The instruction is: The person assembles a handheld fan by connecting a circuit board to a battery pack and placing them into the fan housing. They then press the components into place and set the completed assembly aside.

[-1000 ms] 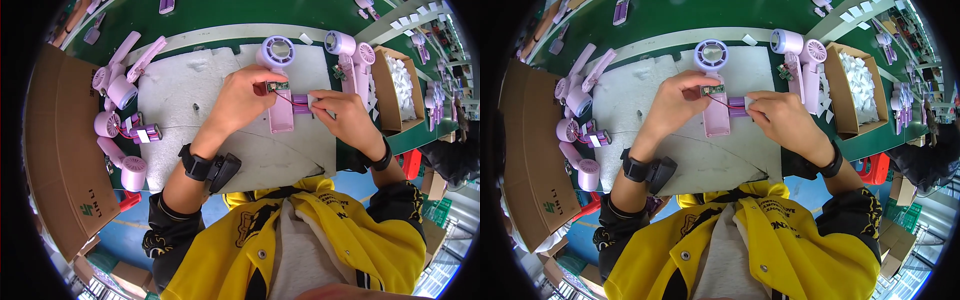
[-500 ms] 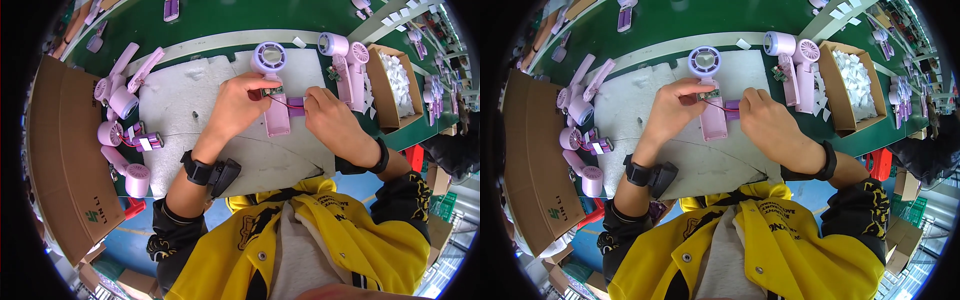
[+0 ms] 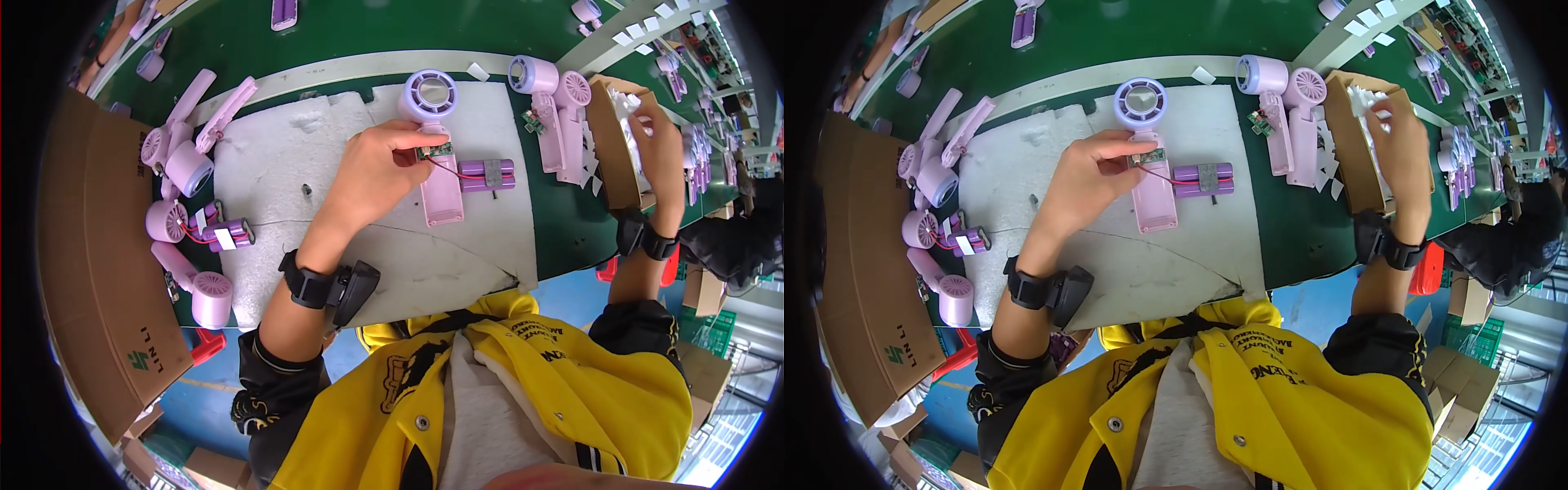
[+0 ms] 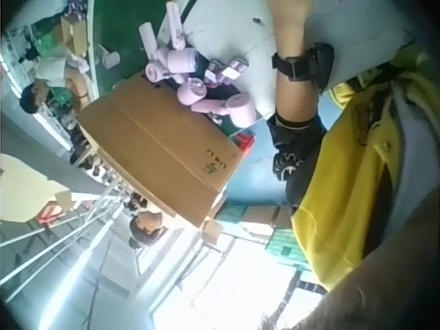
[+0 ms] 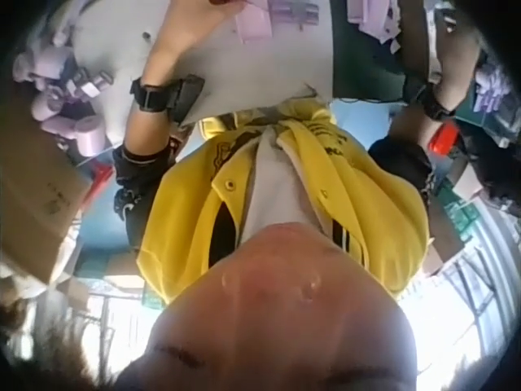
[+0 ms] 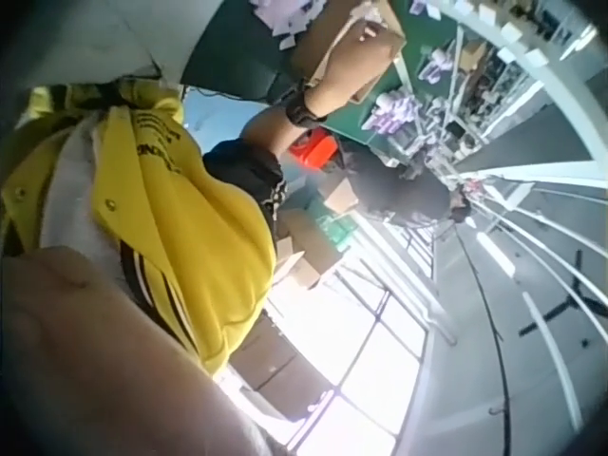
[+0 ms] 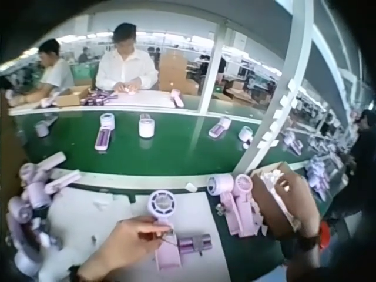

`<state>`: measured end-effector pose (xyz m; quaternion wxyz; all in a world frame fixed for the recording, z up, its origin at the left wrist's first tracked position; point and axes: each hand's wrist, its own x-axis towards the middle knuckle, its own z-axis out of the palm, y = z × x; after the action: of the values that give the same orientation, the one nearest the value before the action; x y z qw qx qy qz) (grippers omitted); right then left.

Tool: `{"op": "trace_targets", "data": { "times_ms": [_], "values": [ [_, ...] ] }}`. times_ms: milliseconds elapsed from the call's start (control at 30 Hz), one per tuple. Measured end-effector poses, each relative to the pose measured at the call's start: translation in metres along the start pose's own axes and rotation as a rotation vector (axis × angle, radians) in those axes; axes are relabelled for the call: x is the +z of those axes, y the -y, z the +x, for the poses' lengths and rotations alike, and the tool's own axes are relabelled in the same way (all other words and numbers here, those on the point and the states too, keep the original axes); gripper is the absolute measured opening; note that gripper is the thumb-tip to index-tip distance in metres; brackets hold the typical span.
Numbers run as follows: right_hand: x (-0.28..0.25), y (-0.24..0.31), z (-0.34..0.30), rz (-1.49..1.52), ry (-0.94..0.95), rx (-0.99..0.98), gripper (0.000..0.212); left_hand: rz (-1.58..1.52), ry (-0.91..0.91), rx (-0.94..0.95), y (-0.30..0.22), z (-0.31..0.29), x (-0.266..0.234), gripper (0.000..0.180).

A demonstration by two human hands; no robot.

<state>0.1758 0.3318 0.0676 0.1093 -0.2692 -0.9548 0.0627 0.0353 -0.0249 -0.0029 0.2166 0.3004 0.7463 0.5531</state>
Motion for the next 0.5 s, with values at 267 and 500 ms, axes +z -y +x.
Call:
{"op": "trace_targets", "data": {
  "times_ms": [267,500],
  "values": [
    [-0.044,0.149,-0.066,0.967,0.356,-1.047,0.026,-0.038,0.131,-0.057,0.009,0.004,-0.012,0.038],
    [-0.072,0.152,-0.075,0.705,0.335,-0.834,0.022,-0.073,0.052,-0.033,0.003,0.017,-0.006,0.037]
  ]
}}
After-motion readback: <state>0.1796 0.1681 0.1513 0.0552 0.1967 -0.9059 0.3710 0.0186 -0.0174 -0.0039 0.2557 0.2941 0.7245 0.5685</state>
